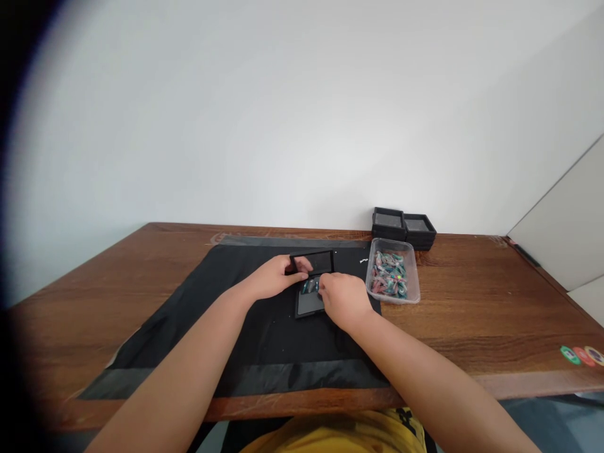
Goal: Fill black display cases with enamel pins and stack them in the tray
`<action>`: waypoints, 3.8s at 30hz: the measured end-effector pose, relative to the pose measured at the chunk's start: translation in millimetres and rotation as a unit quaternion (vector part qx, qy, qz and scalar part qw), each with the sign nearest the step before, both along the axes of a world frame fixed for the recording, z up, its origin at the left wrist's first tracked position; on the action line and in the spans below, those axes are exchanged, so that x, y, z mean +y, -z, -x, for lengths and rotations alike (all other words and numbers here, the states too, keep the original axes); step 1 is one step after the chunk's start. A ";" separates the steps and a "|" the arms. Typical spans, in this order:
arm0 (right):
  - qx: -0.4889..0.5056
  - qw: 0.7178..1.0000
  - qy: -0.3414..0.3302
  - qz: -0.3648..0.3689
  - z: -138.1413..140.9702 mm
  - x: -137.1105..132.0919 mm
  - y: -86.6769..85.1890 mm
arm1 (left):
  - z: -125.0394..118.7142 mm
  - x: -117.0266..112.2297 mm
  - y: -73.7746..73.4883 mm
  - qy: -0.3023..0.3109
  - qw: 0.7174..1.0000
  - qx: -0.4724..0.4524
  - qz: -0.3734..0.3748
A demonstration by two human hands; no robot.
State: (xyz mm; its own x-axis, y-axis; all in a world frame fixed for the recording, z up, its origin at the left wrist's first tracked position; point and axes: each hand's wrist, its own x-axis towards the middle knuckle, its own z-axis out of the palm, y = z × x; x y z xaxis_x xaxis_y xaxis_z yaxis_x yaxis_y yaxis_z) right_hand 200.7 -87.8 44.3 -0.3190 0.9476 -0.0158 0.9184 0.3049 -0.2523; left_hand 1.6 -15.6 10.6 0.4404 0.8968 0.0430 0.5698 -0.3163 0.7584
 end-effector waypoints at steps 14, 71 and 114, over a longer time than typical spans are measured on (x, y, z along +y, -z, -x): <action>-0.014 1.000 0.003 -0.010 -9.0 -5.7 -8.5 | -0.2 -0.2 1.8 0.005 1.000 -0.012 -0.002; -0.122 0.992 0.017 0.037 -3.9 -5.8 -3.7 | -1.8 -3.4 -5.0 -0.008 1.000 0.025 0.012; -0.064 0.997 0.031 0.022 -6.1 -2.7 -0.6 | -0.4 -1.7 -4.1 -0.007 1.000 0.028 -0.002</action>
